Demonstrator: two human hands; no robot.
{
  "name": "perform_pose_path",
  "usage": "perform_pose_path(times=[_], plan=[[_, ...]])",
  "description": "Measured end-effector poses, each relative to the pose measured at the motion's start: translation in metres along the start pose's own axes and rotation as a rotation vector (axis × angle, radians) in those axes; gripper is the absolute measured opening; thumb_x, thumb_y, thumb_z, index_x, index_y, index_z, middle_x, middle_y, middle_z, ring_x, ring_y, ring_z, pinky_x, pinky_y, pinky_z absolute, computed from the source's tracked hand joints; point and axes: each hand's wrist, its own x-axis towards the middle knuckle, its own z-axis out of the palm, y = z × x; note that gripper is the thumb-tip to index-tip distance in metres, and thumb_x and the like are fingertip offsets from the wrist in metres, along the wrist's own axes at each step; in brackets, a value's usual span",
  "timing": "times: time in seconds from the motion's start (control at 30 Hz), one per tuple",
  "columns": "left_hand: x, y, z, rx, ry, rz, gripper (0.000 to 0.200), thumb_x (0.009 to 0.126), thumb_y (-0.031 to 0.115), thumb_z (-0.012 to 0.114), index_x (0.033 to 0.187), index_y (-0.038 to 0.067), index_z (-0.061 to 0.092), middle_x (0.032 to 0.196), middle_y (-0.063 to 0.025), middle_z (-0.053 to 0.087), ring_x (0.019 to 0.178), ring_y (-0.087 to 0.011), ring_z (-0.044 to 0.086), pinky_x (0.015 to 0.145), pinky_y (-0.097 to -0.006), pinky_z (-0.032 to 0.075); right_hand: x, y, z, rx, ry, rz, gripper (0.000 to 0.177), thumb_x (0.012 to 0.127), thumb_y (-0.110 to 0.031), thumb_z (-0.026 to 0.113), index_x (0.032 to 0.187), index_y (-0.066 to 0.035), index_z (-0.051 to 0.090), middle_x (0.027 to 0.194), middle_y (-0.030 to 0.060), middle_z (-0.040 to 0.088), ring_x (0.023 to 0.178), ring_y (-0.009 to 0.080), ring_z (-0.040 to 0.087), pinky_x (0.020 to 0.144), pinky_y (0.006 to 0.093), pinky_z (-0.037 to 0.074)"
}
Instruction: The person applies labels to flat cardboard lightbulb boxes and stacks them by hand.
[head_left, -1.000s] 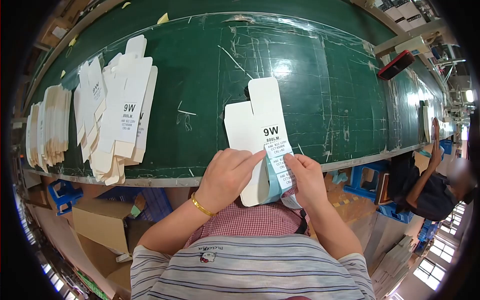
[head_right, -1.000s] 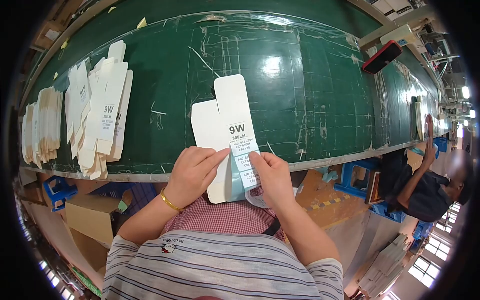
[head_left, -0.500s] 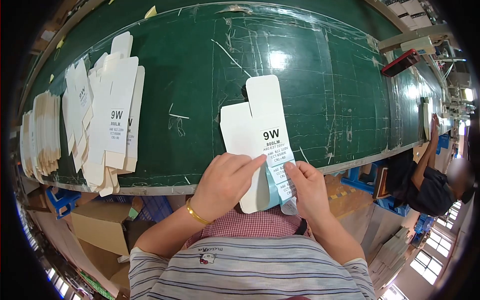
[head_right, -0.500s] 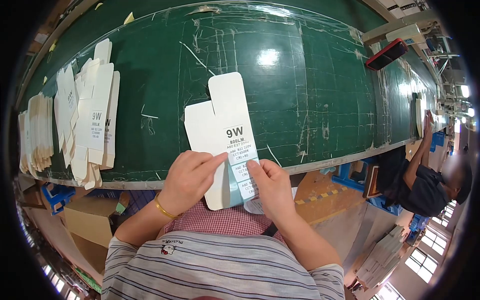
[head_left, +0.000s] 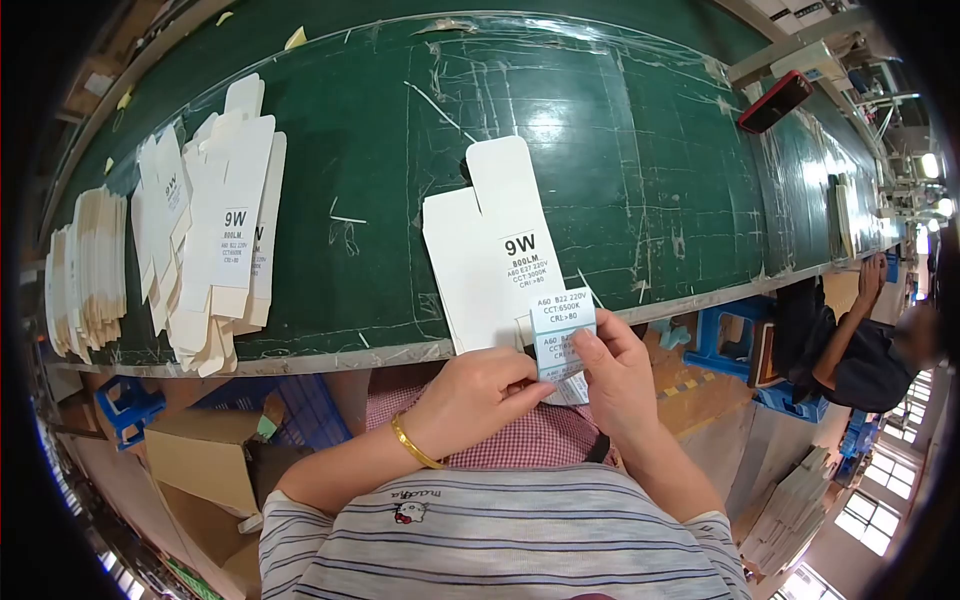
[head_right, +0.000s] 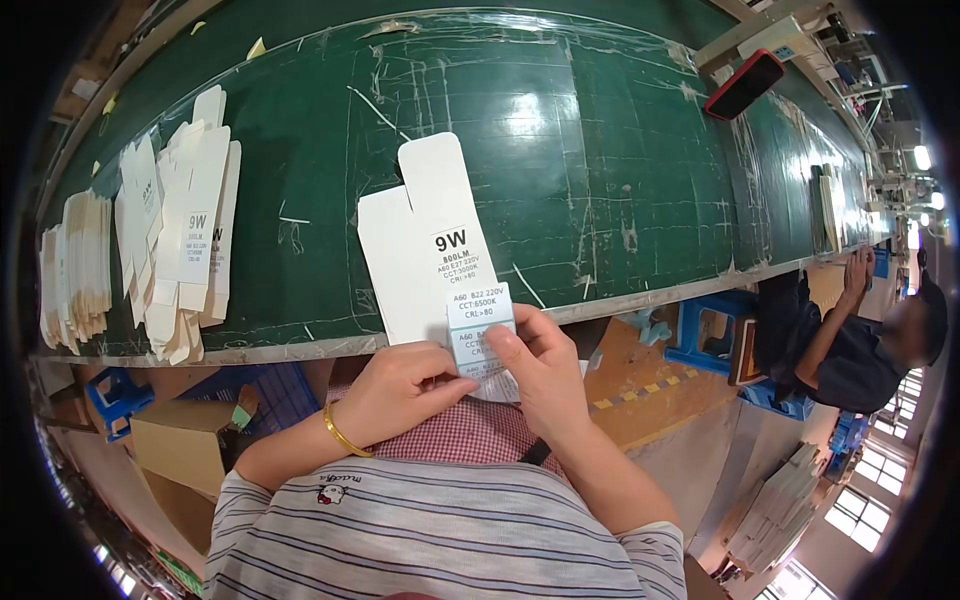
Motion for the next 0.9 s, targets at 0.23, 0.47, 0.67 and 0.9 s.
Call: perform_pose_path(times=[0.23,0.47,0.67,0.9], plan=[[0.004,0.013,-0.019,-0.183,0.082,-0.152,0.019,0.083,0.012,0.074,0.093,-0.002,0.069,0.078,-0.0052,0.066,0.069,-0.0099,0.061,0.063,-0.0233,0.049,-0.002,0.007,-0.010,-0.172,-0.073,-0.068,0.017,0.095,-0.013,0.063,0.103,0.002,0.064,0.092,0.0039,0.067,0.082,0.0069,0.060,0.075,0.0227,0.050],[0.015,-0.005,-0.020,-0.353,0.145,-0.207,0.018,0.086,0.009,0.072,0.099,-0.003,0.069,0.087,-0.0032,0.068,0.077,-0.0055,0.060,0.066,-0.0202,0.049,0.004,0.011,-0.009,-0.334,-0.095,-0.075,0.018,0.096,-0.016,0.061,0.100,0.002,0.063,0.088,0.0032,0.065,0.080,0.0068,0.057,0.072,0.0231,0.047],[0.017,-0.010,-0.026,-0.017,0.221,-0.076,0.018,0.083,0.007,0.072,0.098,-0.001,0.070,0.083,-0.0051,0.067,0.068,-0.0080,0.059,0.060,-0.0224,0.048,0.012,0.016,-0.014,-0.549,-0.069,-0.129,0.023,0.098,-0.020,0.057,0.094,0.002,0.062,0.077,0.0013,0.060,0.071,0.0070,0.050,0.063,0.0244,0.044],[0.019,-0.036,-0.029,0.291,0.368,0.238,0.020,0.080,0.001,0.070,0.099,0.001,0.069,0.082,-0.0102,0.066,0.067,-0.0213,0.061,0.060,-0.0304,0.049,0.036,0.009,-0.006,-0.245,0.015,0.228,0.024,0.100,-0.019,0.055,0.092,0.002,0.064,0.074,-0.0009,0.060,0.064,0.0036,0.049,0.058,0.0220,0.042]])
